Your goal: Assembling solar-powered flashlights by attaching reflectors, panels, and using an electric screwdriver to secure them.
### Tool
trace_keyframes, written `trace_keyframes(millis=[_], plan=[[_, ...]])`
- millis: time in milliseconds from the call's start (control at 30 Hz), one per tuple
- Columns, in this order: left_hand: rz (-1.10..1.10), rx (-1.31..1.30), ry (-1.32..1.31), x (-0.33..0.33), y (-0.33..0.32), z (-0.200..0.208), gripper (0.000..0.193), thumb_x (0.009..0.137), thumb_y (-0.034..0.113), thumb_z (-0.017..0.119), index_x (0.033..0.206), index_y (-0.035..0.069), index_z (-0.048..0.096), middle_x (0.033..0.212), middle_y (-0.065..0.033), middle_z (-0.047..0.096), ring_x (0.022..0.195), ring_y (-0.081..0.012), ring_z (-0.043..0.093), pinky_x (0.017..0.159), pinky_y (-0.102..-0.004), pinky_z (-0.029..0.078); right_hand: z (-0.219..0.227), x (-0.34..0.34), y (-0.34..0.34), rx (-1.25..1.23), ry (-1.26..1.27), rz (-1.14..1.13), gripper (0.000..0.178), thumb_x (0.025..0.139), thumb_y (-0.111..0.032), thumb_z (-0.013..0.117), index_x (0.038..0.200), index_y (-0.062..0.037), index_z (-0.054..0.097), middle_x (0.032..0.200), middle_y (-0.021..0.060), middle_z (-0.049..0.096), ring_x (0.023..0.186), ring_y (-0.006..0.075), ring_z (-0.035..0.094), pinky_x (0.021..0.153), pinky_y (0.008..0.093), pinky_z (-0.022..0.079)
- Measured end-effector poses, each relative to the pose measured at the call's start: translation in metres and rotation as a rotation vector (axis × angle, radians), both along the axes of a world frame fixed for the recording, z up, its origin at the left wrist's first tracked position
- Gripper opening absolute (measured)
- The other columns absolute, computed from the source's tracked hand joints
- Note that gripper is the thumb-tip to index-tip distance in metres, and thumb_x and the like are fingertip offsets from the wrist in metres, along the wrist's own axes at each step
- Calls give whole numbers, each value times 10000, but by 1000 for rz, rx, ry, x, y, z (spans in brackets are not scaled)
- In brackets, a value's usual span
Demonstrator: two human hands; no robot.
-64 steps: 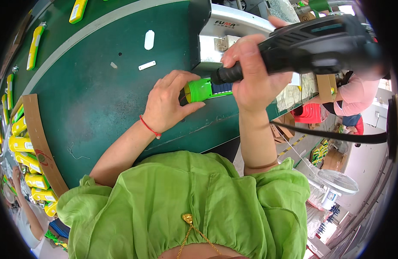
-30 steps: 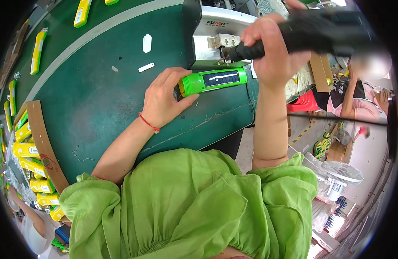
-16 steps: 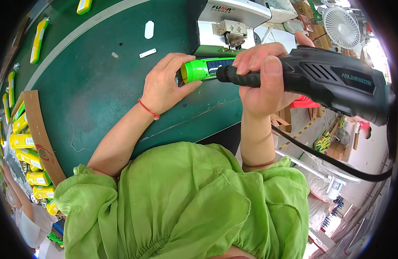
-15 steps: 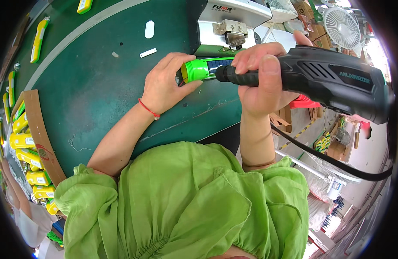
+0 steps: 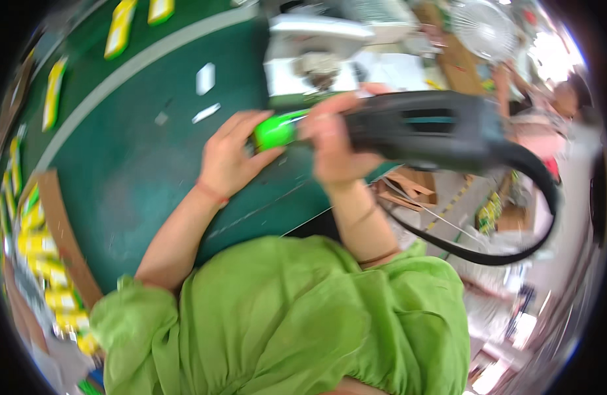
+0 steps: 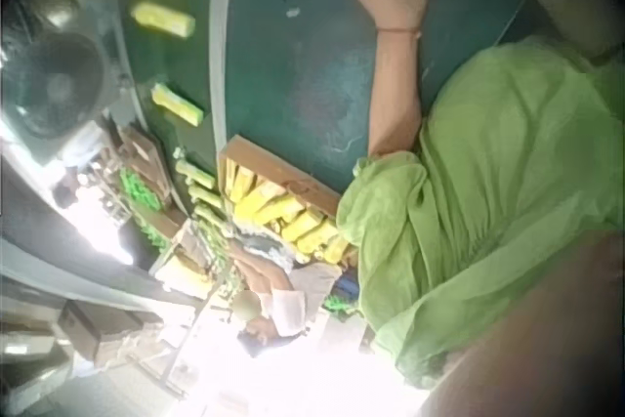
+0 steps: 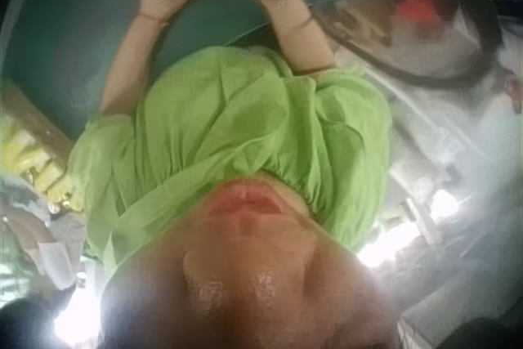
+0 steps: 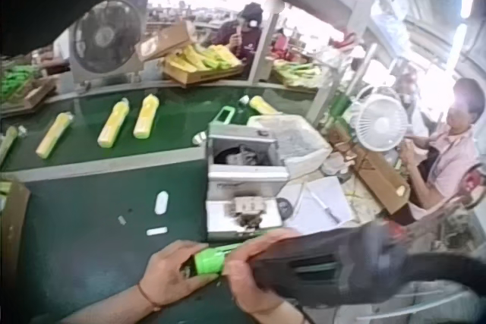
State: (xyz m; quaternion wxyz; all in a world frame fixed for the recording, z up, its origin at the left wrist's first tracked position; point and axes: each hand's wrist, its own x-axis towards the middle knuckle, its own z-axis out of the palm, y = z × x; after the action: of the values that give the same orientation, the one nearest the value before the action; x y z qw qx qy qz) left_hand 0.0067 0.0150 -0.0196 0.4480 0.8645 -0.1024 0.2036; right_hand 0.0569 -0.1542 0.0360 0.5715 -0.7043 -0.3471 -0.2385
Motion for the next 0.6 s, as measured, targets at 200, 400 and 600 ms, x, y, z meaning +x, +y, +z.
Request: trace_keyframes(millis=[200,400,600], plan=[[23,-63,139,-20,11,-4,486,709,62,803,1157,23,621,1090,-141,651,980,-290,647,851,-344,513,-3,-12,38,305,184,2,506,764,-82,747,1195,-2,492,945,57,612,806,112,577,729,299,493],[-30,19,-152,-7,-8,1,468,737,94,793,1141,-16,586,988,-102,651,890,-205,640,768,-318,496,7,-10,32,371,167,106,609,728,-90,769,1236,-17,442,976,73,632,853,124,604,778,281,482],[-28,218,165,-3,-5,8,448,713,150,806,1077,-6,596,971,-165,657,834,-334,654,744,-406,503,19,-9,35,292,158,-18,587,717,-56,756,1229,-42,468,942,59,630,827,129,617,763,287,493]])
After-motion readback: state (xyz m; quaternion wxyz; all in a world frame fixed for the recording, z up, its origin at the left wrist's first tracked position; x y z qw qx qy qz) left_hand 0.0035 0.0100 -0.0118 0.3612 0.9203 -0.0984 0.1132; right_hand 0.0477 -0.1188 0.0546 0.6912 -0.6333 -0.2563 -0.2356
